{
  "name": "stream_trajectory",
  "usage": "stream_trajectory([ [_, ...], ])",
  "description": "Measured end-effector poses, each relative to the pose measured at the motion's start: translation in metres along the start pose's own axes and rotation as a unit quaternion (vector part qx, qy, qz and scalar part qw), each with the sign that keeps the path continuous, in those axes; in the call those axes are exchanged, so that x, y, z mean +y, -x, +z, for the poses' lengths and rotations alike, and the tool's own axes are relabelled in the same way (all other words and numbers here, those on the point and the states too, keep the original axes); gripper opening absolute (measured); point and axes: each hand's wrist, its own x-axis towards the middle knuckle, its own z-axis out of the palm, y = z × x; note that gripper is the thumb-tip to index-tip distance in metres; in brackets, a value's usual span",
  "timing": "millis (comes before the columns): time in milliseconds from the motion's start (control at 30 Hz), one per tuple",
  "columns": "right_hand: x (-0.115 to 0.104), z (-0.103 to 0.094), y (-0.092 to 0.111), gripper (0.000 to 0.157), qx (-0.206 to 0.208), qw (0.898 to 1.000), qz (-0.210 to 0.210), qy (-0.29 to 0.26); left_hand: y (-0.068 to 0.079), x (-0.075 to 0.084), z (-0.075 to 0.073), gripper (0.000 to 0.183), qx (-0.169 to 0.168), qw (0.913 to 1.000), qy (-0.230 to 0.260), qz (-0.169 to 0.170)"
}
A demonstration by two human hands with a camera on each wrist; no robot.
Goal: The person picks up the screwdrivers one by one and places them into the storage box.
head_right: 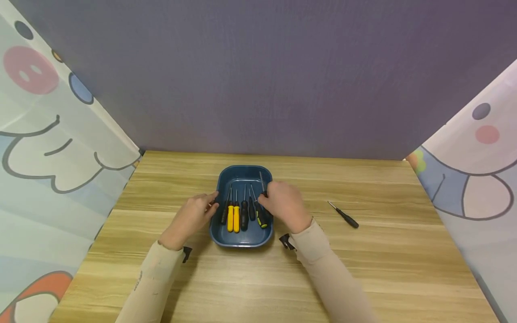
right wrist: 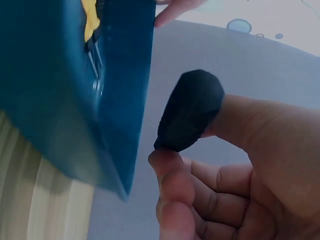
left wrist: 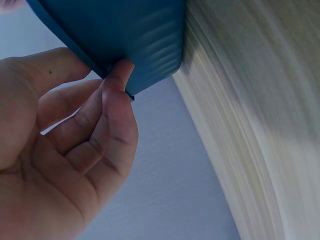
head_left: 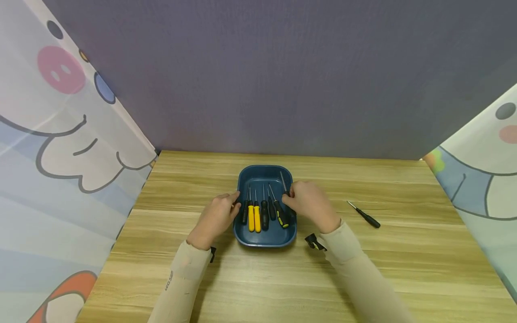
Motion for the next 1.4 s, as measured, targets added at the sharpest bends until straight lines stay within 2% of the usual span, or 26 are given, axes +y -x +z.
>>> stream_trajectory([
  [233, -0.016, 0.009, -0.018, 0.053, -0.032, 0.999, -0.003, -0.019, 0.000, 0.000, 0.001, 0.036, 0.001, 1.0000, -0.006, 0.002],
  [433, -0.025, 0.019, -0.029, 0.054, -0.022, 1.000, -0.021, -0.008, 0.000, 0.000, 0.001, 0.036, 0.001, 1.0000, -0.007, 0.002],
  [533, -0.029, 0.024, -0.031, 0.053, -0.033, 0.999, -0.019, -0.013, 0.000, 0.000, 0.001, 0.036, 0.001, 1.0000, -0.005, 0.001],
  [667, -0.034, 0.029, -0.034, 0.053, -0.054, 0.998, -0.010, -0.028, 0.000, 0.000, 0.001, 0.036, 0.004, 1.0000, -0.005, 0.001],
  [933, -0.039, 0.034, -0.037, 0.051, -0.071, 0.997, 0.004, -0.040, 0.000, 0.001, 0.001, 0.036, 0.005, 1.0000, -0.002, 0.000],
  [1167, -0.040, 0.034, -0.036, 0.054, -0.076, 0.996, -0.008, -0.046, 0.001, -0.001, 0.003, 0.034, 0.025, 0.9994, 0.003, 0.022],
  [1400, -0.039, 0.032, -0.035, 0.049, -0.078, 0.996, -0.019, -0.036, 0.000, 0.000, 0.003, 0.035, 0.023, 0.9995, 0.005, 0.021],
])
